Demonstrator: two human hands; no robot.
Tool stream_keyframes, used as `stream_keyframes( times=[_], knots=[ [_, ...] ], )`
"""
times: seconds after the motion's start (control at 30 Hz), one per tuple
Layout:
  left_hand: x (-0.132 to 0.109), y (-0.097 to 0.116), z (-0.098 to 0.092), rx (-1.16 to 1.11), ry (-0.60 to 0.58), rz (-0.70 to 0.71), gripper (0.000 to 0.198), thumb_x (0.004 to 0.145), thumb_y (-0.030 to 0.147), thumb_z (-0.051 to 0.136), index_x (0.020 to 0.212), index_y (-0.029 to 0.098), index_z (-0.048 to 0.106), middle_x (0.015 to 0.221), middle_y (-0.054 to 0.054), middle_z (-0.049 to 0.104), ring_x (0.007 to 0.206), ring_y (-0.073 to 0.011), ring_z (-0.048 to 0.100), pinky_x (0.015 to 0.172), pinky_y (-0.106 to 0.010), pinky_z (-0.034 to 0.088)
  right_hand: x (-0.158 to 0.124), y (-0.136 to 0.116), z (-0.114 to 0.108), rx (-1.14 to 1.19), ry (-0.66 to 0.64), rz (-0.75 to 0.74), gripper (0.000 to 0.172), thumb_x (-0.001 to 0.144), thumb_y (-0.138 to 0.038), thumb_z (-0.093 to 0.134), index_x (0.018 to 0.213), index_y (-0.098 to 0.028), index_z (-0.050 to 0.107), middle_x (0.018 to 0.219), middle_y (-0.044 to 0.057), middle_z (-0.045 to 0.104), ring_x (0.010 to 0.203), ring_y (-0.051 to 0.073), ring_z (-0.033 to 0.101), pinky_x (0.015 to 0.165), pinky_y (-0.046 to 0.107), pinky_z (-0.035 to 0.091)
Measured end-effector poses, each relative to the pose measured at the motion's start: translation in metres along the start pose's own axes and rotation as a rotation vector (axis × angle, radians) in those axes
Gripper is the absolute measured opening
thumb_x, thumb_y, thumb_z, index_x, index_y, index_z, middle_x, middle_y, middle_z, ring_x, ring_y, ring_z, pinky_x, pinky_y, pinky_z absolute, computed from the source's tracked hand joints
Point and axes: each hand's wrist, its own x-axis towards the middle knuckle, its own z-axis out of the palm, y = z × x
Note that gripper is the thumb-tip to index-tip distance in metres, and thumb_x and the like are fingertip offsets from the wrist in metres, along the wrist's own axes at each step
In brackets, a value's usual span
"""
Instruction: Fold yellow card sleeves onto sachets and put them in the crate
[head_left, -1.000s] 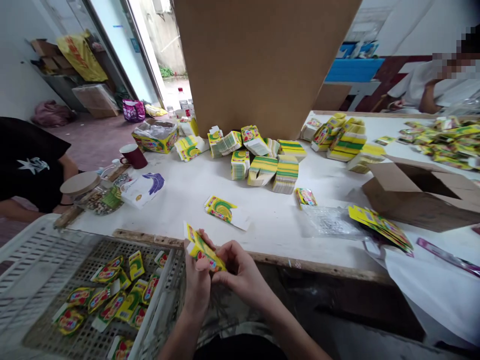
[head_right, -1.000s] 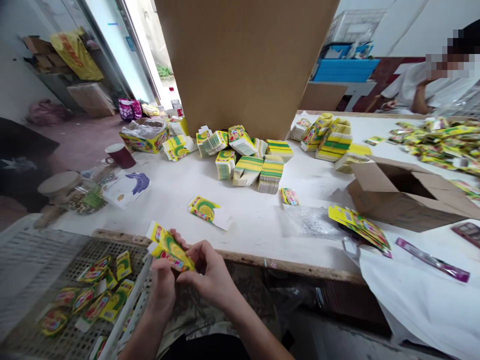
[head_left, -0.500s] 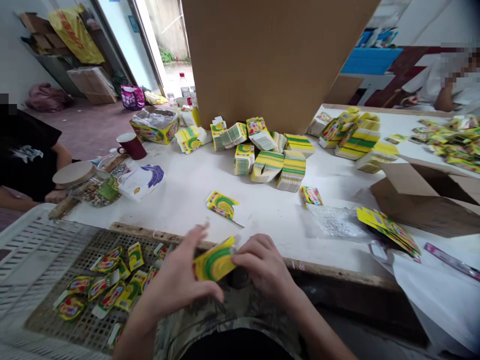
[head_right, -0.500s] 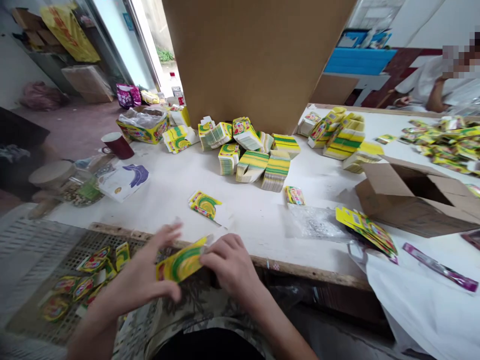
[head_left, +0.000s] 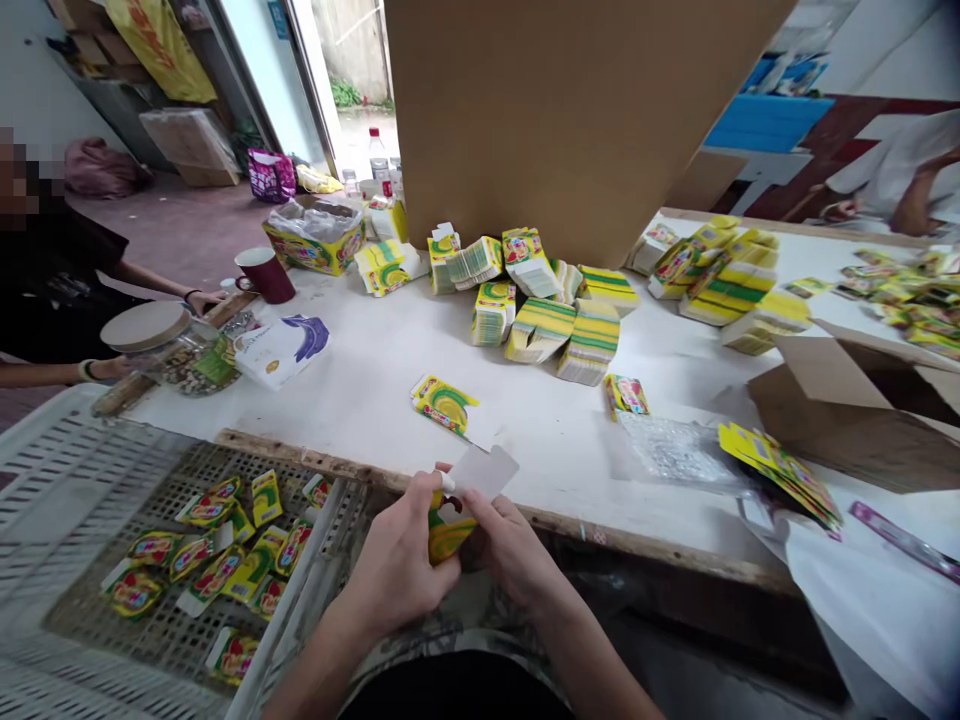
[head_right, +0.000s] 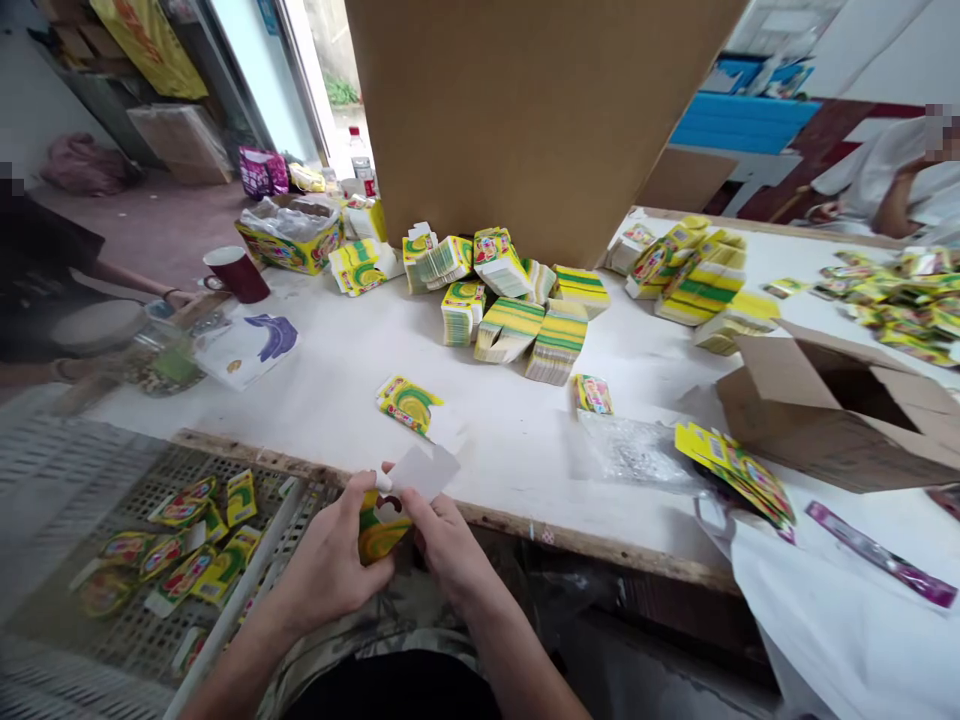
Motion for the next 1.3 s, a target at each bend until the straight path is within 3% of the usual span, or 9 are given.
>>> stream_keyframes(
  times=[0.13,0.27,0.37,0.43,0.63,0.8,0.97,1.17,1.3],
  knots=[
    [0.002,0.000,-0.001,-0.048,-0.043,-0.019,0.064,0.062,0.016,0.066,0.123,0.021,0.046,0.090,-0.007,0.066,0.077,-0.0271,0.065,0.069,-0.036,0.050,-0.014,0.000,-0.003,-0.392,-0.085,-0.210,0.055,0.091,-0.046,0.049,0.142,-0.025,0.043,0.137,0.009,0.055,0.124,0.025,0.053,0.108,0.044,0.038],
    [0.003,-0.004,0.007,-0.062,0.055,0.076,0.059,0.063,0.019,0.067,0.120,0.017,0.052,0.115,-0.015,0.058,0.110,-0.0327,0.056,0.094,-0.046,0.045,-0.020,0.002,-0.009,-0.698,-0.076,-0.416,0.052,0.092,-0.019,0.046,0.143,-0.029,0.041,0.152,0.004,0.036,0.139,0.023,0.036,0.114,0.042,0.031],
    [0.000,-0.006,0.005,-0.053,0.218,-0.103,0.066,0.059,0.027,0.076,0.119,0.017,0.052,0.120,-0.015,0.056,0.113,-0.0348,0.053,0.098,-0.050,0.042,-0.017,0.001,-0.019,-0.672,0.150,-0.467,0.048,0.094,-0.018,0.043,0.140,-0.030,0.046,0.145,0.005,0.047,0.134,0.023,0.044,0.113,0.043,0.034],
    [-0.003,-0.005,0.000,-0.120,0.214,-0.255,0.059,0.060,0.033,0.079,0.112,0.019,0.056,0.108,-0.010,0.063,0.100,-0.0318,0.060,0.090,-0.046,0.047,-0.015,-0.001,-0.026,-0.690,0.218,-0.498,0.050,0.094,-0.019,0.044,0.142,-0.031,0.041,0.147,0.005,0.044,0.136,0.023,0.042,0.113,0.044,0.035],
    [-0.004,0.002,-0.011,-0.657,0.322,-0.409,0.050,0.065,0.037,0.080,0.106,0.019,0.058,0.087,-0.003,0.070,0.078,-0.0196,0.066,0.070,-0.027,0.053,-0.010,0.003,-0.037,-0.877,0.017,-0.639,0.046,0.093,-0.019,0.049,0.135,-0.039,0.049,0.154,0.002,0.029,0.136,0.026,0.040,0.106,0.039,0.044],
    [0.005,0.001,-0.013,-0.883,0.400,-0.442,0.052,0.063,0.032,0.083,0.106,0.016,0.059,0.086,-0.002,0.071,0.077,-0.0150,0.066,0.070,-0.021,0.054,-0.006,0.001,-0.035,-0.817,0.013,-0.675,0.036,0.091,-0.023,0.056,0.124,-0.037,0.061,0.139,0.007,0.041,0.120,0.023,0.053,0.095,0.036,0.052],
    [0.012,-0.002,-0.018,-1.038,0.493,-0.479,0.055,0.054,0.027,0.088,0.101,0.015,0.060,0.080,-0.002,0.072,0.069,-0.0125,0.066,0.063,-0.018,0.054,-0.005,-0.007,-0.033,-0.805,-0.131,-0.638,0.033,0.088,-0.020,0.060,0.119,-0.033,0.065,0.128,0.008,0.043,0.112,0.021,0.056,0.095,0.036,0.052],
    [0.013,0.000,-0.014,-1.111,0.404,-0.543,0.057,0.057,0.028,0.087,0.104,0.014,0.059,0.081,-0.002,0.072,0.070,-0.0126,0.067,0.066,-0.019,0.054,0.005,-0.006,-0.035,-0.826,-0.011,-0.611,0.030,0.087,-0.021,0.061,0.114,-0.029,0.067,0.137,0.010,0.042,0.119,0.024,0.053,0.098,0.037,0.048],
    [0.010,-0.003,-0.009,-1.056,0.352,-0.542,0.053,0.061,0.031,0.085,0.104,0.014,0.059,0.077,-0.002,0.071,0.069,-0.0136,0.066,0.065,-0.020,0.053,0.006,-0.006,-0.030,-0.668,-0.096,-0.484,0.046,0.090,-0.034,0.058,0.135,-0.028,0.051,0.138,0.009,0.049,0.118,0.025,0.054,0.097,0.036,0.048]
  ],
)
